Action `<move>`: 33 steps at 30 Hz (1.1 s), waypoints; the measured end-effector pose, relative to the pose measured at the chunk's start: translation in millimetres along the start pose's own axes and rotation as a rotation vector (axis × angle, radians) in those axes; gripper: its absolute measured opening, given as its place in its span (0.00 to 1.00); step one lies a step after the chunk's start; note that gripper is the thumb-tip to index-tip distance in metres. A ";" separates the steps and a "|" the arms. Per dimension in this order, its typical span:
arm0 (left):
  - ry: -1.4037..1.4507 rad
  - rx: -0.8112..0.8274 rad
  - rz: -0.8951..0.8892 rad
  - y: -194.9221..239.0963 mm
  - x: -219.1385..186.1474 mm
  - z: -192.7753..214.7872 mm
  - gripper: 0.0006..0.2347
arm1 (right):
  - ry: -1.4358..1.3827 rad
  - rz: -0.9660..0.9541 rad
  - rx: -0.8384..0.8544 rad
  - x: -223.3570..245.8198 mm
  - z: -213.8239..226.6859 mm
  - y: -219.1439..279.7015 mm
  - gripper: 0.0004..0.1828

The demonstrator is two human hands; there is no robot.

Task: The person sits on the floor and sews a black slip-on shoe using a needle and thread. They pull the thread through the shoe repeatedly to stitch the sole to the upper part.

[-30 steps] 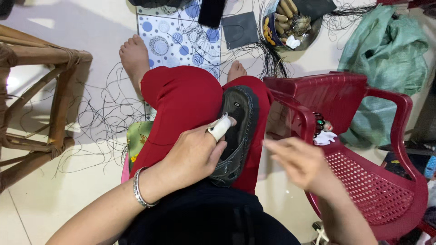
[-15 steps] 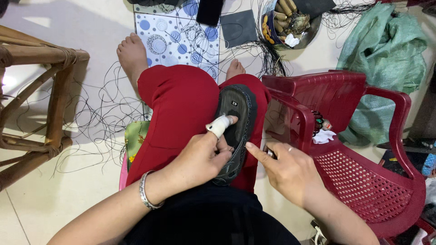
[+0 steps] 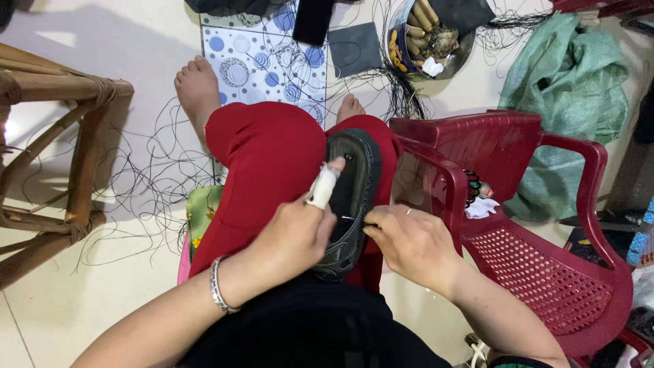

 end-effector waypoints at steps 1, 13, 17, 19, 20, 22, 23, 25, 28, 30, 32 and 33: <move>-0.115 0.041 0.011 -3.0 5.3 -3.3 0.23 | -0.037 0.010 -0.038 -1.1 2.8 1.4 0.09; -0.249 0.242 -0.137 -3.8 -23.3 -0.2 0.33 | -0.116 -0.122 0.354 -62.1 43.5 30.1 0.31; -0.138 0.034 -0.222 7.2 -32.7 32.7 0.28 | -0.428 -0.569 0.357 -123.3 28.8 80.0 0.37; -0.256 -0.159 -0.409 20.8 -55.4 54.0 0.19 | -0.669 -0.558 0.250 -108.2 -5.4 75.9 0.25; -0.378 -0.354 -0.600 37.3 -76.9 69.3 0.14 | -0.911 -0.535 0.136 -98.8 -18.8 71.6 0.15; -0.484 -0.307 -0.655 48.5 -65.6 53.3 0.15 | -1.175 -0.516 -0.016 -86.0 -33.0 68.6 0.11; -0.588 -0.263 -0.711 55.0 -61.1 42.1 0.22 | -1.432 -0.485 -0.171 -82.2 -34.2 65.5 0.13; -0.604 -0.222 -0.719 64.0 -42.3 17.3 0.20 | -1.475 -0.492 -0.236 -82.5 -25.4 57.1 0.12; -0.563 -0.196 -0.733 70.3 -24.0 -19.8 0.14 | -1.296 -0.573 -0.269 -80.0 -14.1 50.9 0.07; -0.511 -0.222 -0.741 69.5 -19.8 -38.5 0.12 | -1.074 -0.625 -0.233 -81.7 -13.8 51.2 0.04; -0.502 -0.314 -0.883 76.0 -29.6 -54.4 0.08 | -0.903 -0.542 -0.284 -83.2 -6.9 51.3 0.13; -0.498 -0.322 -0.882 73.8 -34.6 -54.4 0.08 | -0.899 -0.538 -0.279 -88.9 -14.1 56.0 0.13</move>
Point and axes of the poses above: each hand's wrist, its own y-axis away from the middle knuckle, its own z-axis out of the back of the hand, x = y × z, the point moved 10 cm from there along -y, towards the middle knuckle, and after that the axes turned 6 degrees about -x, right-handed, at the moved point
